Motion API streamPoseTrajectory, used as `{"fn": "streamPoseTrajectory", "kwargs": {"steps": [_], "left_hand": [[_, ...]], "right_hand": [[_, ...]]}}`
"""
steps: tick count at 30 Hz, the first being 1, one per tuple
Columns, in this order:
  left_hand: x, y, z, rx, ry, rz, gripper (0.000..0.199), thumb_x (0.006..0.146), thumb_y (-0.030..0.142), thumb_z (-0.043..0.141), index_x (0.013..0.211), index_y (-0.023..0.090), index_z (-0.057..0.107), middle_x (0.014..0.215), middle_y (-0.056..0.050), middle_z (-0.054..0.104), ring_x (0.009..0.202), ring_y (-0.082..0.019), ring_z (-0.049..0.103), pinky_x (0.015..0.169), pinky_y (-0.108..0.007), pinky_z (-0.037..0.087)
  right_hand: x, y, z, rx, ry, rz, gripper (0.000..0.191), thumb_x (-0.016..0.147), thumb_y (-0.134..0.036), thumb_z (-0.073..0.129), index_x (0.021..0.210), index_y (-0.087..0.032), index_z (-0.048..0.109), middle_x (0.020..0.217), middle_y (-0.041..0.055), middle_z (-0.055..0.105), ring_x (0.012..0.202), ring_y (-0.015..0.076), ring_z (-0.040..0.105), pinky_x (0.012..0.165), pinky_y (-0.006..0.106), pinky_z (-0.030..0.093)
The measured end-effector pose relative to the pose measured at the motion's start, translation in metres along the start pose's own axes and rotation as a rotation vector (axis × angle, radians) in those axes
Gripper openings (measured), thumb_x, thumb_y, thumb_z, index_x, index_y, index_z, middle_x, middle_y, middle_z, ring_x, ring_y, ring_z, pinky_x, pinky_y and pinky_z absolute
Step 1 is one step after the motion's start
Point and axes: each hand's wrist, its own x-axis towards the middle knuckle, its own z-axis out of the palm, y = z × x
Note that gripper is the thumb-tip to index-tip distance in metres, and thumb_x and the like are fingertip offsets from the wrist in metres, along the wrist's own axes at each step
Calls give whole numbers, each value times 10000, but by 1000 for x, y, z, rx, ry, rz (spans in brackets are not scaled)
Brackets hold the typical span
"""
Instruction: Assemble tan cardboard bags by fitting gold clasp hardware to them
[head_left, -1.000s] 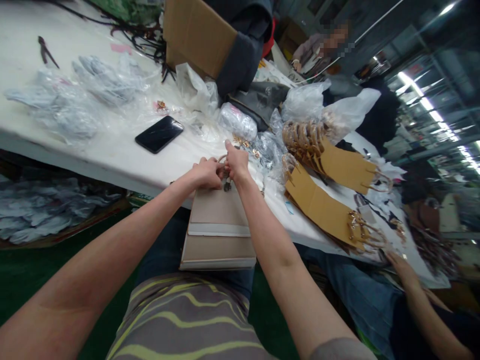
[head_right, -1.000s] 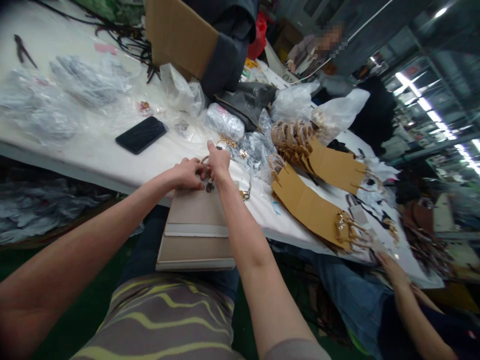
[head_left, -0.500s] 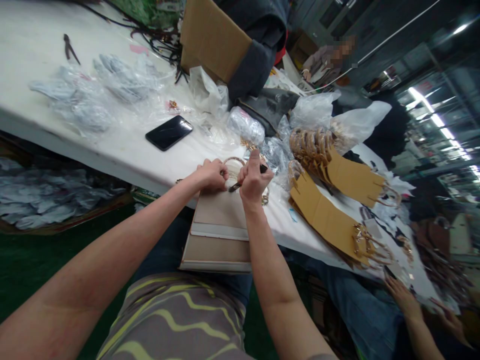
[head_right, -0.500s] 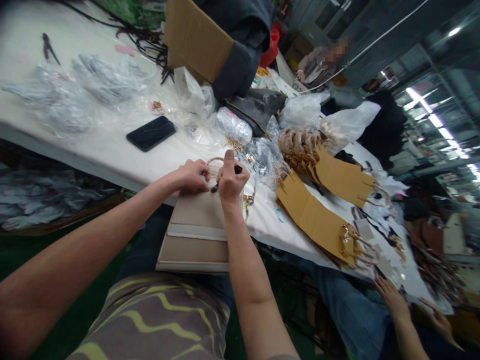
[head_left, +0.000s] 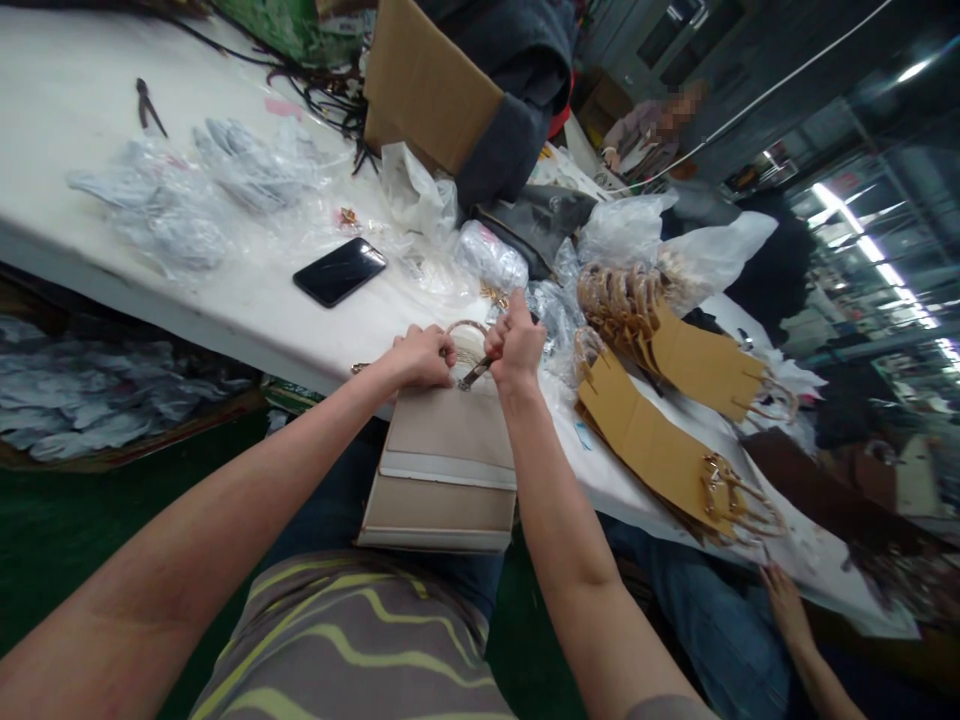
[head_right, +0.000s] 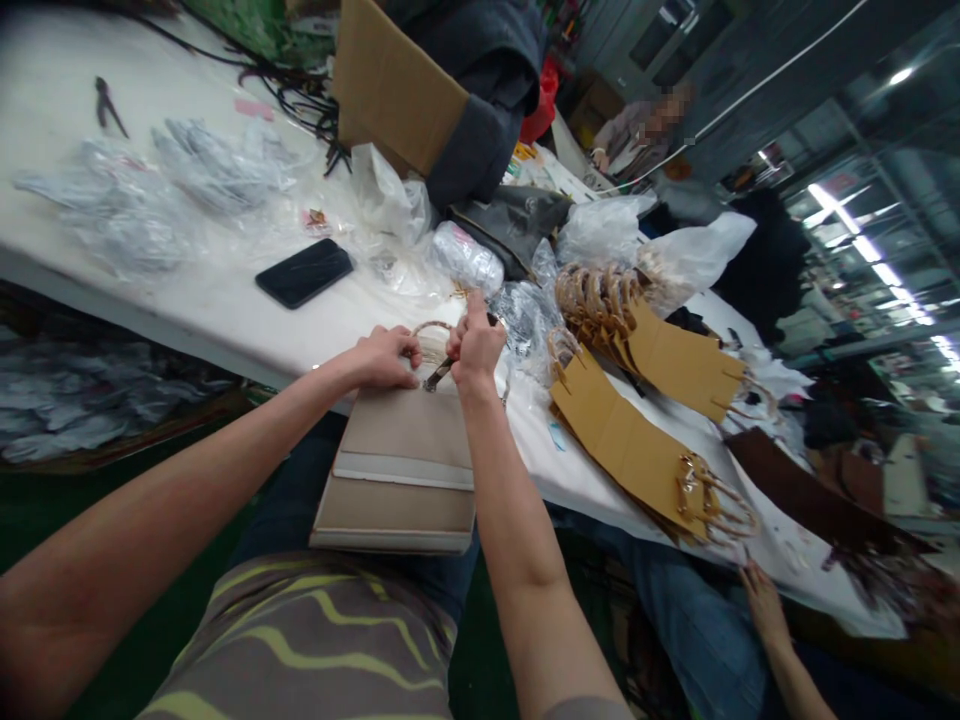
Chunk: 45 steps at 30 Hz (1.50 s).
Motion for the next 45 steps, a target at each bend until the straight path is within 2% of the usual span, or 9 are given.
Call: {"fn": "streamPoseTrajectory", "kwargs": {"steps": [6,15,20,26,31,35,38,42,45], "left_hand": [[1,-1,3,-19,19,-7,278,698,287,856,960,276,766,1316,-66,691,1242,-375,590,1071,-561,534],[2,-1,7,-6,37,-5,269,694,311,836,961,308,798,1329,-60,682,1275,-391,573,1108,-571,517],[3,0,9,-22,35,-3,251,708,342,848,951,299,799,1374,-65,664,1315,-401,548,1131,-574,498],[2,-2,11,-54,47,-5,210,737,315,842,932,288,768,1398,-60,667,1333,-388,529,1156,-557,475],[-2,0,7,-14,21,0,320,746,333,825,1059,286,781,1475,-80,653,1359,-402,527,1165,-569,476],[-4,2,7,-8,33,-21,287,725,300,822,1009,285,785,1440,-66,675,1350,-392,542,1173,-578,480],[-6,4,8,-10,55,-35,301,702,283,830,1000,289,792,1451,-61,673,1355,-391,537,1184,-579,478],[-10,2,10,-25,113,-57,435,741,354,838,1173,329,787,1582,-71,570,1434,-388,490,1211,-530,468],[-15,-2,14,-13,158,-51,524,819,403,799,1335,343,734,1541,-103,583,1440,-389,498,1205,-530,473]], "right_hand": [[38,9,6,-30,-29,246,607,1070,-551,710,737,-277,282,544,-137,230,410,59,173,345,216,175],[33,16,18,-94,-41,306,539,1099,-471,697,749,-267,340,503,-139,264,397,56,198,342,196,178],[6,11,19,-145,5,95,608,1046,-593,718,700,-281,328,481,-103,301,388,78,278,335,232,220],[-55,14,12,-362,2,-234,577,1072,-637,603,665,-272,418,537,-32,417,481,136,458,400,277,316],[-92,23,-2,-461,9,-489,611,1027,-639,688,601,-257,473,622,2,477,593,149,520,502,295,413],[-76,13,-18,-219,73,-367,689,1072,-713,566,601,-271,328,550,-45,332,455,115,361,418,291,325],[-54,-3,-33,-56,136,-254,720,1058,-717,598,651,-280,194,542,-89,200,411,91,228,361,277,222],[-41,-10,-44,-39,131,-172,698,1036,-689,639,682,-276,202,552,-99,216,423,78,207,355,251,206],[-41,-6,-39,1,104,-163,667,1038,-659,641,679,-275,230,547,-98,228,415,80,225,356,250,219]]}}
